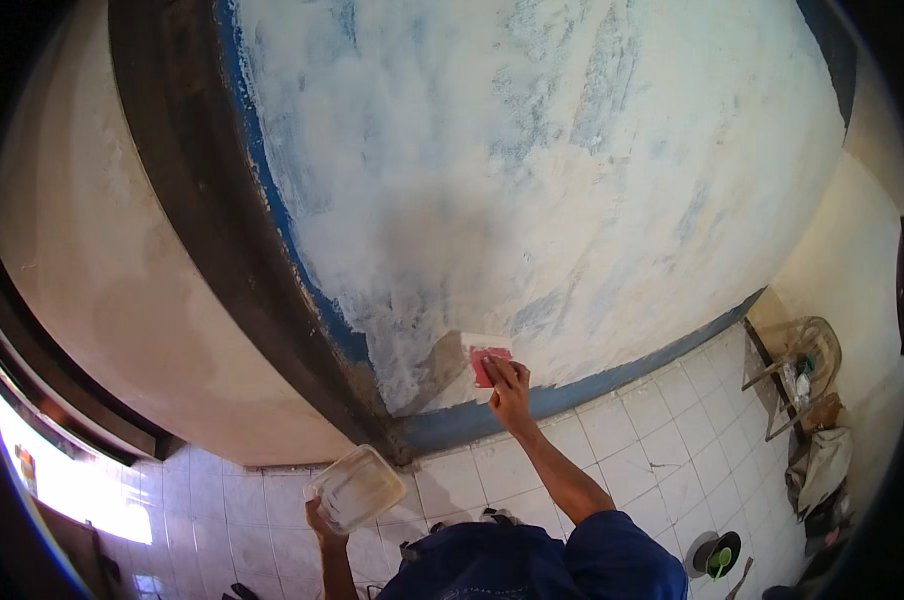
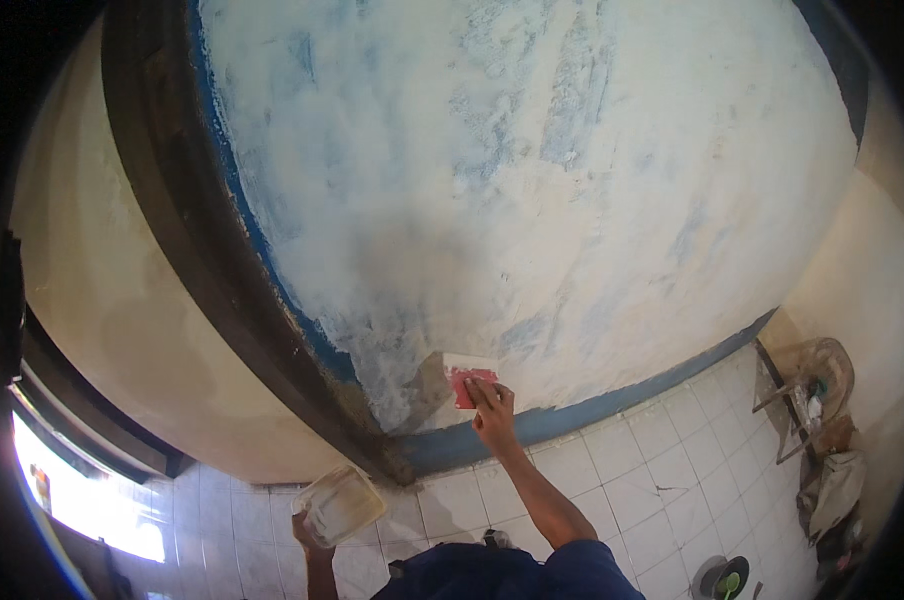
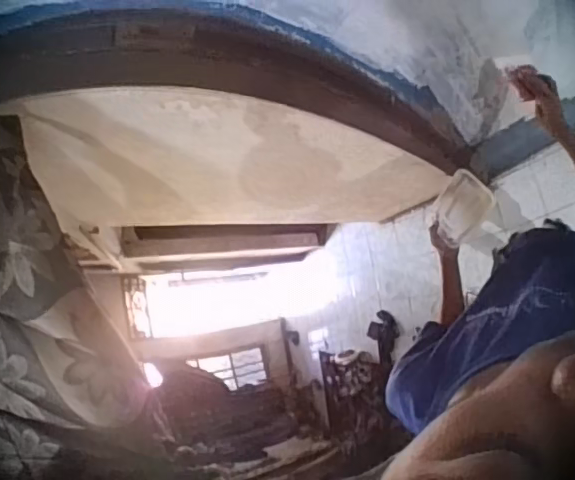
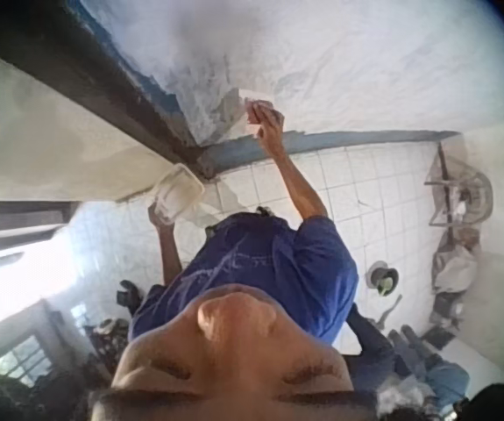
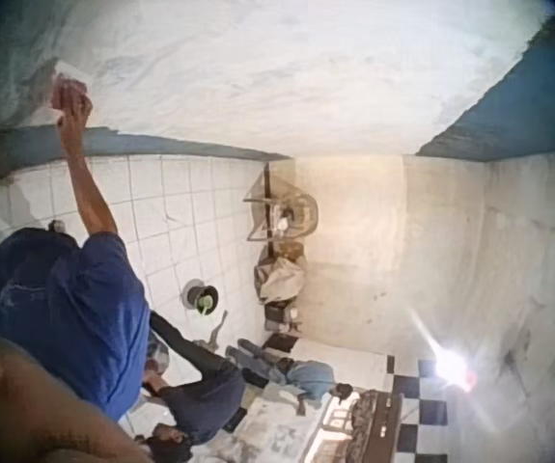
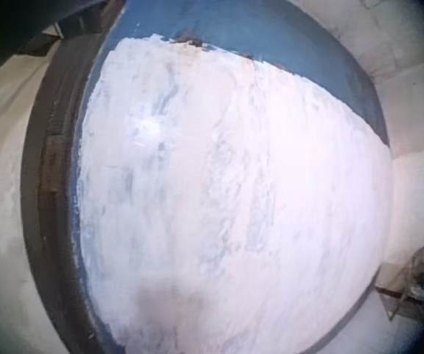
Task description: The person uses a putty knife to apply and smooth white plaster across a wall, holding a small plastic container in their left hand.
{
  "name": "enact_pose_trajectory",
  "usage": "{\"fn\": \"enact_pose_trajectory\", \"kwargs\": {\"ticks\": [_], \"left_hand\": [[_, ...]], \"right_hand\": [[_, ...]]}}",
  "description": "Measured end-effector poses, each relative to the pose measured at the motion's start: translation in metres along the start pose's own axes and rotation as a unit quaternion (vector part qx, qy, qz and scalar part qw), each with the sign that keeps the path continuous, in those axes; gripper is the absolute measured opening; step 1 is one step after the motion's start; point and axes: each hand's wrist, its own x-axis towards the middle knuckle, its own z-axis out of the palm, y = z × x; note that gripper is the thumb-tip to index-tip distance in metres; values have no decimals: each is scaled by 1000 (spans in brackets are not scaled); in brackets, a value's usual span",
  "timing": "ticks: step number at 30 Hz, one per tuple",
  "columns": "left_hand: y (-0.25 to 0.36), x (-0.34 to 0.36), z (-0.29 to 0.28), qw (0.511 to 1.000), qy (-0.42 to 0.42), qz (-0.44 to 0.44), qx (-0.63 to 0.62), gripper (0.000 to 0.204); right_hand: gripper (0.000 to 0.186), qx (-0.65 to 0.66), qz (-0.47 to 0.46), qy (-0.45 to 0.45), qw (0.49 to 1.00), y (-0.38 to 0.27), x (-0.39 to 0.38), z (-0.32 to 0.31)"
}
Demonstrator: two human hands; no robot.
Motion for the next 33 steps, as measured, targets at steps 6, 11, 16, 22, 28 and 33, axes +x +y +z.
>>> {"fn": "enact_pose_trajectory", "kwargs": {"ticks": [6,11,16,22,28,33], "left_hand": [[-8,8,-3,999,-26,-30,-22,64],[-3,1,31,999,-37,-19,-8,62],[-5,10,22,999,-40,-14,-21,63],[-17,14,6,998,-24,-53,-34,66],[-20,11,14,999,7,-41,-28,66],[-11,7,21,999,-20,-18,-29,65]], "right_hand": [[73,-18,85,265,960,13,109,-26],[80,-69,80,180,978,11,86,15],[76,2,60,181,982,11,31,-5],[49,-108,-26,250,962,32,168,-114],[65,-126,-64,144,979,63,124,-78],[71,-69,-11,76,995,45,35,-30]]}}
